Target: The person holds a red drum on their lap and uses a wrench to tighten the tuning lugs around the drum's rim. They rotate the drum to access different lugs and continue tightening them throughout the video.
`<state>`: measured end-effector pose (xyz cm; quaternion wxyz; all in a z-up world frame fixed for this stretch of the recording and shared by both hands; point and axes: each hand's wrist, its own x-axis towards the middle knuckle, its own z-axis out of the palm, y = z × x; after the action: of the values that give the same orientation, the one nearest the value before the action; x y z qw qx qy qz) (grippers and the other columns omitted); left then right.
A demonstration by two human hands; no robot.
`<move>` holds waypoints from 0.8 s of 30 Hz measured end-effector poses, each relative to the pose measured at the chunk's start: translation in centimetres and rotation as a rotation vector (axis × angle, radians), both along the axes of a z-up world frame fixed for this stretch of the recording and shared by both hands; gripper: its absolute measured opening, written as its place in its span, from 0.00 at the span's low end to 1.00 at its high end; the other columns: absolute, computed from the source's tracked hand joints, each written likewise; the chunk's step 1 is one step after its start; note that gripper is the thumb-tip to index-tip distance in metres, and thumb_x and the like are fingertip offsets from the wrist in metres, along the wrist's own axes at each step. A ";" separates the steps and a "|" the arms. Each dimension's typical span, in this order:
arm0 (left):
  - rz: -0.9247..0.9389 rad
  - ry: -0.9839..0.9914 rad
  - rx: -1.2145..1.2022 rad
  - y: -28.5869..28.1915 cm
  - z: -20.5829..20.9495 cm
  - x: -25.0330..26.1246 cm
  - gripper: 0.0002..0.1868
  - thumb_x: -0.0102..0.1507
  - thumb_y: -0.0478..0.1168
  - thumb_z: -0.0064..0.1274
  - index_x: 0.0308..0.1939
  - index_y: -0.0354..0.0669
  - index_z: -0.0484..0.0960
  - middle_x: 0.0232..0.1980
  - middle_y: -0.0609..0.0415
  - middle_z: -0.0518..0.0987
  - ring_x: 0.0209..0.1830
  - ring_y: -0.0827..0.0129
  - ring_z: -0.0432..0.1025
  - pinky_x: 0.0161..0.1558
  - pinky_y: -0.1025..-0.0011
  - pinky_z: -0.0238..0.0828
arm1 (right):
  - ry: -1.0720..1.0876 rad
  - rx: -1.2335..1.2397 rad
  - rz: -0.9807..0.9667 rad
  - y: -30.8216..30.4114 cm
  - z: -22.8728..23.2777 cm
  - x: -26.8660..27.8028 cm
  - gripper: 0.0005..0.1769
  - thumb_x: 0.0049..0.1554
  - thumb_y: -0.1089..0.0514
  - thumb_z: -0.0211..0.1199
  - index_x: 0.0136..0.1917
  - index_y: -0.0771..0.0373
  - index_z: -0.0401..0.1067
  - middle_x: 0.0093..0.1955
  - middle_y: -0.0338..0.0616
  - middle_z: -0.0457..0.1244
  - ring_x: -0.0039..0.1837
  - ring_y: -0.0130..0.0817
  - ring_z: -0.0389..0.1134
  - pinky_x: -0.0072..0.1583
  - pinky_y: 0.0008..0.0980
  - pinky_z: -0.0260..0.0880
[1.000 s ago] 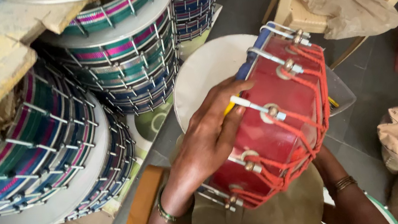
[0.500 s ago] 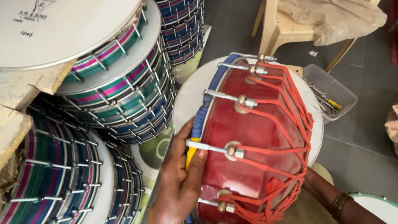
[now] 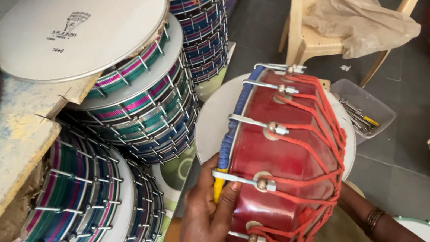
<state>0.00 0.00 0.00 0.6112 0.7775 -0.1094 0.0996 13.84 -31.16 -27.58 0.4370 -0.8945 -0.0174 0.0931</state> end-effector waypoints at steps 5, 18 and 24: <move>-0.067 0.087 -0.031 -0.2 -1.4 0.3 0.25 0.68 0.40 0.53 0.68 0.35 0.71 0.34 0.50 0.85 0.30 0.73 0.79 0.34 0.71 0.78 | -0.036 0.003 -0.042 -2.5 0.5 0.3 0.11 0.73 0.63 0.58 0.59 0.65 0.56 0.47 0.48 0.56 0.46 0.33 0.58 0.51 0.30 0.63; -0.309 -0.048 -0.132 -0.9 -8.1 4.2 0.25 0.68 0.32 0.53 0.69 0.32 0.71 0.49 0.44 0.87 0.44 0.68 0.81 0.46 0.69 0.81 | -0.047 -0.051 -0.167 -8.2 2.1 1.0 0.12 0.72 0.65 0.59 0.61 0.64 0.56 0.50 0.47 0.55 0.49 0.32 0.57 0.53 0.30 0.64; -0.043 0.063 -0.065 -1.4 -8.7 4.5 0.26 0.67 0.33 0.51 0.70 0.37 0.72 0.37 0.48 0.86 0.35 0.74 0.77 0.38 0.74 0.75 | -0.042 -0.067 -0.171 -8.7 2.1 1.5 0.13 0.72 0.66 0.59 0.62 0.63 0.56 0.50 0.46 0.55 0.51 0.32 0.57 0.55 0.30 0.64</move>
<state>4.54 -1.40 -8.71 0.6412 0.7576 -0.1032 0.0653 15.34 -39.82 -25.44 0.4126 -0.9086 0.0530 0.0372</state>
